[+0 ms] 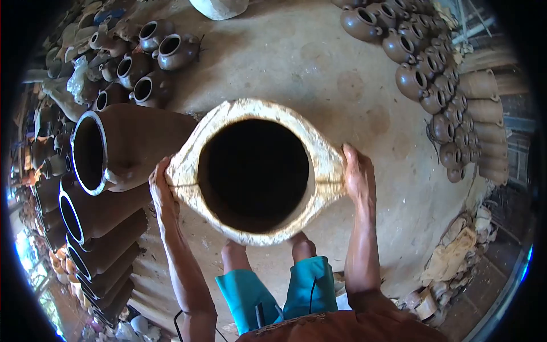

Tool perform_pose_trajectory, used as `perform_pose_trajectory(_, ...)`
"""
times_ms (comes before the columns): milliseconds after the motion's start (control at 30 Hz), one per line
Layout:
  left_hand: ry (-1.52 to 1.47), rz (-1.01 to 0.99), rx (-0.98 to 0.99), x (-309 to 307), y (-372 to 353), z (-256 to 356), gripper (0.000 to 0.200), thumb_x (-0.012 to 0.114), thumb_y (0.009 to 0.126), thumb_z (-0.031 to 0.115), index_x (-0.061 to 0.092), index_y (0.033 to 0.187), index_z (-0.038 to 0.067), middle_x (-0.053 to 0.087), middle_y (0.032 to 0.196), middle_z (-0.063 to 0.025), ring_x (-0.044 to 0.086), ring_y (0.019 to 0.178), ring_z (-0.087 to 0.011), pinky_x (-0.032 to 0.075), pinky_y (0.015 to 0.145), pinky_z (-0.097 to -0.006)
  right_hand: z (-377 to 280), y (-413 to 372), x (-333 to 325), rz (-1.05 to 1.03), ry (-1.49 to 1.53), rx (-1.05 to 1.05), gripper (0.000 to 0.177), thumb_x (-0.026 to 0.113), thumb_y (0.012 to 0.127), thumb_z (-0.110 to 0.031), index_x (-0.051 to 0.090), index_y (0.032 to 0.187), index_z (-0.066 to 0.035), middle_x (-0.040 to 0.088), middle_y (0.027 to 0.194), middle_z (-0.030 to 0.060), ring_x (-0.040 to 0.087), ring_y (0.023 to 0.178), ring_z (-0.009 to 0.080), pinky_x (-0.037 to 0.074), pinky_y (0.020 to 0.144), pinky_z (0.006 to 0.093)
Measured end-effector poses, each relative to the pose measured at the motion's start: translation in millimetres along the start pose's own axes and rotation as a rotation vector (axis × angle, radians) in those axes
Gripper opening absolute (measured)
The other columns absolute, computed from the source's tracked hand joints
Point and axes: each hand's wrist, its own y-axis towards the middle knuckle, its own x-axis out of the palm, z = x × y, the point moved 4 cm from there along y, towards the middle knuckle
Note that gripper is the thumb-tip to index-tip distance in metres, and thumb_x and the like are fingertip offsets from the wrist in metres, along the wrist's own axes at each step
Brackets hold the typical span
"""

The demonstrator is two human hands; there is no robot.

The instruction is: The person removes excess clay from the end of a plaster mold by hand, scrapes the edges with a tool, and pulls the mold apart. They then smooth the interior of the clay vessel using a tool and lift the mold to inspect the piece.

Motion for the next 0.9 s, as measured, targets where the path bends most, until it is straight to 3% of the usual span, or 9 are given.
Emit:
perform_pose_trajectory(67,-0.004,0.044,0.001,6.5,-20.3,8.0,0.034,0.064,0.098,0.031,0.072,0.111,0.001,0.074,0.099,-0.0080,0.073,0.083,-0.0179,0.061,0.068,-0.0347,6.0,-4.2,1.5,-0.008,0.109,-0.042,0.050,0.056,0.103,-0.041,0.069,0.104,0.007,0.073,0.089,0.0170,0.064,0.086,0.0206,0.050,0.083,0.0365)
perform_pose_trajectory(133,-0.140,-0.019,-0.037,6.4,-21.3,1.4,0.040,0.060,0.097,0.025,0.074,0.114,-0.008,0.076,0.113,-0.0172,0.072,0.103,-0.0235,0.054,0.098,-0.0347,18.8,-4.7,6.3,-0.016,0.225,-0.034,0.047,0.057,0.103,-0.038,0.070,0.105,0.007,0.072,0.091,0.0147,0.064,0.087,0.0191,0.050,0.083,0.0350)
perform_pose_trajectory(267,-0.079,-0.112,0.168,12.1,-31.3,5.2,0.042,0.055,0.101,0.027,0.072,0.116,-0.008,0.075,0.114,-0.0237,0.072,0.109,-0.0287,0.053,0.105,-0.0423,17.4,-2.5,5.4,-0.073,0.336,-0.053,0.050,0.054,0.103,-0.037,0.071,0.117,0.008,0.074,0.106,0.0128,0.066,0.098,0.0201,0.051,0.091,0.0341)
perform_pose_trajectory(300,0.172,-0.089,0.454,10.8,-34.7,-3.5,0.046,0.047,0.107,0.031,0.070,0.117,-0.008,0.073,0.116,-0.0257,0.070,0.113,-0.0348,0.052,0.108,-0.0520,12.9,-4.8,4.1,-0.079,0.304,-0.023,0.053,0.051,0.103,-0.039,0.070,0.119,0.009,0.074,0.107,0.0137,0.066,0.100,0.0206,0.051,0.093,0.0350)
perform_pose_trajectory(333,-0.262,-0.075,0.314,9.4,-35.2,-22.3,0.056,0.035,0.111,0.037,0.067,0.117,-0.009,0.071,0.119,-0.0270,0.065,0.120,-0.0411,0.045,0.114,-0.0587,8.6,-4.0,2.8,-0.079,0.268,-0.003,0.056,0.049,0.104,-0.040,0.070,0.120,0.009,0.074,0.109,0.0146,0.067,0.102,0.0212,0.051,0.094,0.0358)
perform_pose_trajectory(400,-0.578,-0.197,0.236,15.8,-35.8,-40.1,0.068,0.024,0.111,0.044,0.068,0.118,-0.007,0.067,0.131,-0.0249,0.058,0.131,-0.0416,0.035,0.121,-0.0574,16.5,-3.6,0.1,-0.088,0.269,-0.007,0.056,0.047,0.104,-0.040,0.070,0.120,0.009,0.074,0.110,0.0148,0.067,0.102,0.0219,0.052,0.094,0.0367)
perform_pose_trajectory(700,-0.424,-0.019,0.267,16.6,-34.5,-42.1,0.069,0.026,0.108,0.042,0.070,0.105,-0.011,0.072,0.111,-0.0296,0.062,0.120,-0.0462,0.040,0.113,-0.0546,14.8,-9.1,-9.6,-0.135,0.111,-0.009,0.055,0.044,0.107,-0.040,0.066,0.128,0.006,0.069,0.124,0.0140,0.064,0.114,0.0234,0.049,0.102,0.0369)
perform_pose_trajectory(867,-0.472,0.012,0.271,21.2,-32.4,-37.1,0.071,0.032,0.105,0.046,0.072,0.099,-0.013,0.073,0.104,-0.0294,0.065,0.114,-0.0444,0.042,0.112,-0.0534,-2.6,-7.5,2.2,-0.109,0.096,-0.280,0.060,0.040,0.109,-0.040,0.054,0.142,0.009,0.059,0.141,0.0208,0.059,0.125,0.0297,0.046,0.108,0.0409)
perform_pose_trajectory(900,-0.531,0.022,0.236,20.7,-34.0,-41.7,0.073,0.032,0.106,0.048,0.072,0.101,-0.012,0.073,0.106,-0.0281,0.065,0.115,-0.0435,0.041,0.113,-0.0537,-11.3,-8.4,5.7,-0.104,0.072,-0.297,0.074,0.043,0.105,-0.051,0.055,0.140,0.014,0.058,0.138,0.0279,0.057,0.127,0.0367,0.045,0.111,0.0469)
